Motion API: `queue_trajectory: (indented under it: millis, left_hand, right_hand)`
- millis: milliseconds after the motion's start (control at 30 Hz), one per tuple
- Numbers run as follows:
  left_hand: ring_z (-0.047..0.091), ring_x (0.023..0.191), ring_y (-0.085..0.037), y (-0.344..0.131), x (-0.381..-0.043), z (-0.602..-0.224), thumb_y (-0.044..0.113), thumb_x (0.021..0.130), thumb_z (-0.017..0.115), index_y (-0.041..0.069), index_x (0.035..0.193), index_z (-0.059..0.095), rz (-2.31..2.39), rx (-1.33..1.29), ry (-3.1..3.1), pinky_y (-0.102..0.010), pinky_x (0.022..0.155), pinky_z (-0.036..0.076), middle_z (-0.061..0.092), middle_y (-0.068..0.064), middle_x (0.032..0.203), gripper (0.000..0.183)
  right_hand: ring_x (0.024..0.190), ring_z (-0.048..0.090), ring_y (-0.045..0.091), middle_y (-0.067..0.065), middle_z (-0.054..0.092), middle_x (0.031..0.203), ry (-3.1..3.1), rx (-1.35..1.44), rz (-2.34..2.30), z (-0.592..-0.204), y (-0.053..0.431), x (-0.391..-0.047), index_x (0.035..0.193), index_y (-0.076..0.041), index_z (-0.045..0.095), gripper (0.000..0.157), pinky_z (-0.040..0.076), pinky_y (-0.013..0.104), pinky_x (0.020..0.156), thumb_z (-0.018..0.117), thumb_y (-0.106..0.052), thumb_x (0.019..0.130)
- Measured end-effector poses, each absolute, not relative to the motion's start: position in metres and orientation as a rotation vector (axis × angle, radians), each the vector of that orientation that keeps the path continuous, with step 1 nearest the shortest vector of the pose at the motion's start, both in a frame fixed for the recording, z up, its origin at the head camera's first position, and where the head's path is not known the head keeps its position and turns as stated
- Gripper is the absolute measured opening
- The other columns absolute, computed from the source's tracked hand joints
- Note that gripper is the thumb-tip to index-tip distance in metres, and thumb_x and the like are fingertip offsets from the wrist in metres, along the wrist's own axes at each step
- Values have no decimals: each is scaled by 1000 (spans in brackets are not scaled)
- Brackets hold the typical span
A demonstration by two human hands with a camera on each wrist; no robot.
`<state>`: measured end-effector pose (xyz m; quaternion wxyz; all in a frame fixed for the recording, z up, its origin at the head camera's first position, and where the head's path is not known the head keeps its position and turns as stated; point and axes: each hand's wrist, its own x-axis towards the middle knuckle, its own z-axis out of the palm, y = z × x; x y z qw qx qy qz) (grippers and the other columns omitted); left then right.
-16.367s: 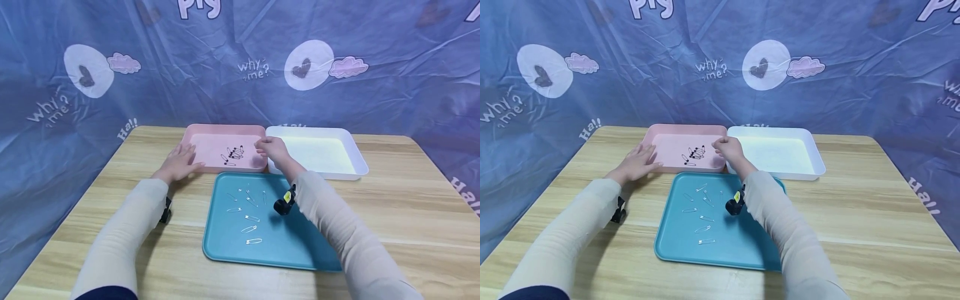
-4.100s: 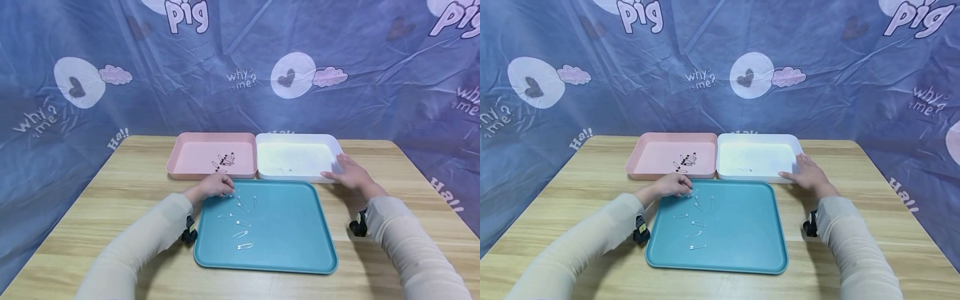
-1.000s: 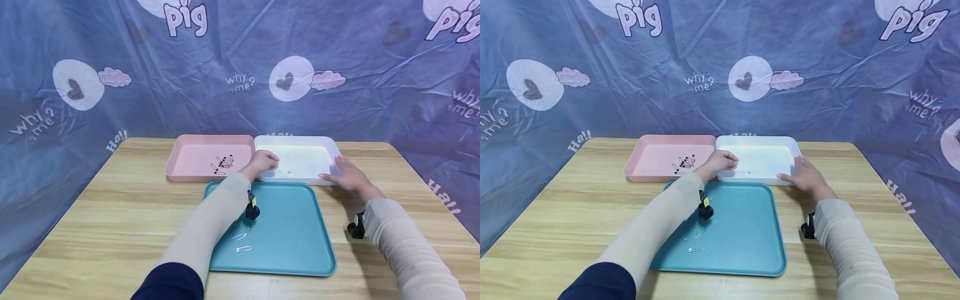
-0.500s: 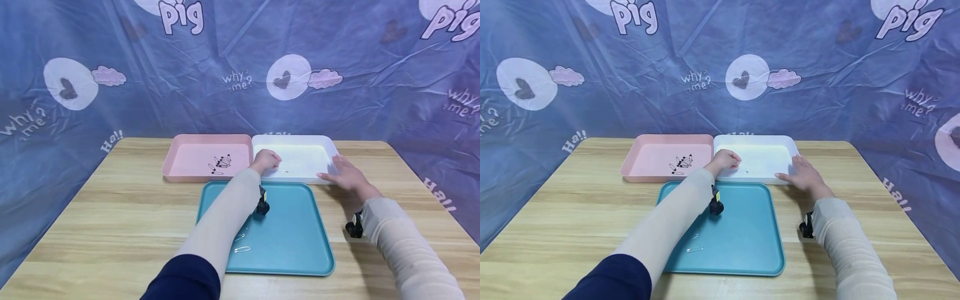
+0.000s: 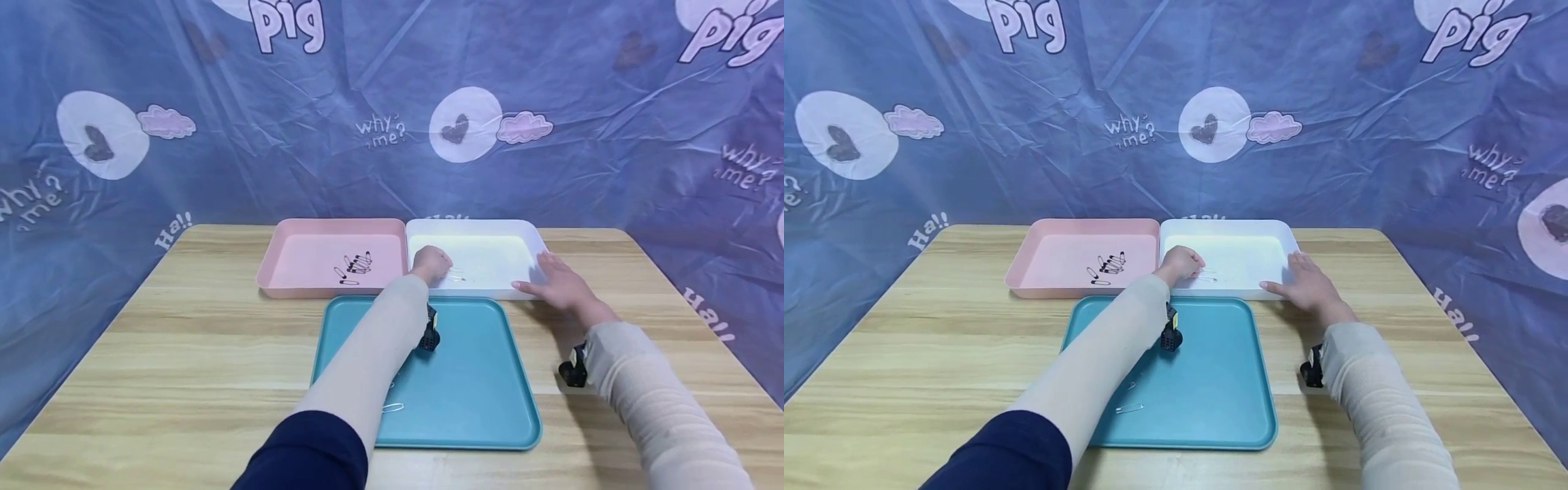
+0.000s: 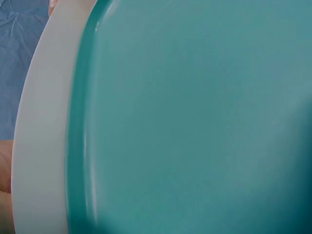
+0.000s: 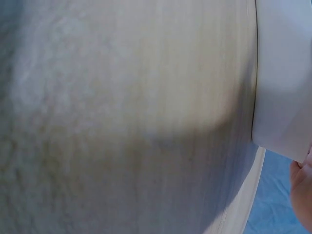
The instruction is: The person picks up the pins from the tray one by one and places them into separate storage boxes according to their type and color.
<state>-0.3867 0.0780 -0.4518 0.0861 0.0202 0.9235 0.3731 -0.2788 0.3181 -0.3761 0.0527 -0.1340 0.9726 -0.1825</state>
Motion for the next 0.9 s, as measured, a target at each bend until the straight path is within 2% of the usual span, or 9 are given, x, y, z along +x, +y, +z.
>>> queue_trajectory:
  millis: [100, 267, 400, 567, 767, 900]
  left_hand:
    - [55, 70, -10, 72, -370, -434, 19, 79, 62, 13, 73, 67, 1122, 27, 2735, -23, 63, 45, 61, 6, 75, 10]
    - [55, 71, -17, 68, -342, -399, 11, 83, 54, 5, 72, 64, 1144, -23, 2674, -28, 68, 46, 61, -4, 74, 16]
    - [54, 70, -14, 65, -336, -390, 13, 82, 57, 8, 80, 66, 1207, 61, 2658, -25, 63, 46, 61, 1, 81, 11]
    - [55, 80, -12, 59, -313, -363, 18, 84, 56, 11, 96, 65, 1252, 75, 2621, -23, 69, 45, 61, 1, 91, 17]
    - [55, 78, -13, 47, -300, -348, 16, 84, 57, 8, 99, 63, 1322, 143, 2582, -22, 65, 44, 60, -2, 86, 19]
    - [55, 85, -17, 40, -295, -343, 13, 83, 57, 5, 100, 62, 1453, 119, 2474, -28, 75, 45, 59, -3, 92, 20]
  right_hand:
    - [125, 1, 42, 31, 2, 136, 2952, -406, -542, -375, 317, -279, 132, 13, 5, 97, 5, 51, 99, 45, -57, 79]
    - [125, 1, 41, 30, 1, 137, 2943, -395, -528, -375, 317, -279, 132, 13, 4, 98, 5, 51, 99, 45, -59, 79]
    - [125, 0, 41, 30, 1, 137, 2941, -390, -526, -374, 319, -280, 132, 13, 4, 98, 4, 51, 99, 45, -59, 79]
    - [125, 0, 41, 30, 0, 137, 2942, -392, -531, -371, 320, -278, 132, 13, 4, 97, 4, 51, 99, 45, -58, 79]
    - [125, 0, 41, 31, 1, 137, 2935, -395, -524, -373, 320, -280, 132, 13, 6, 98, 4, 50, 99, 45, -59, 79]
    - [125, 0, 41, 31, 1, 136, 2933, -399, -522, -375, 321, -282, 131, 14, 6, 98, 3, 50, 99, 45, -59, 79]
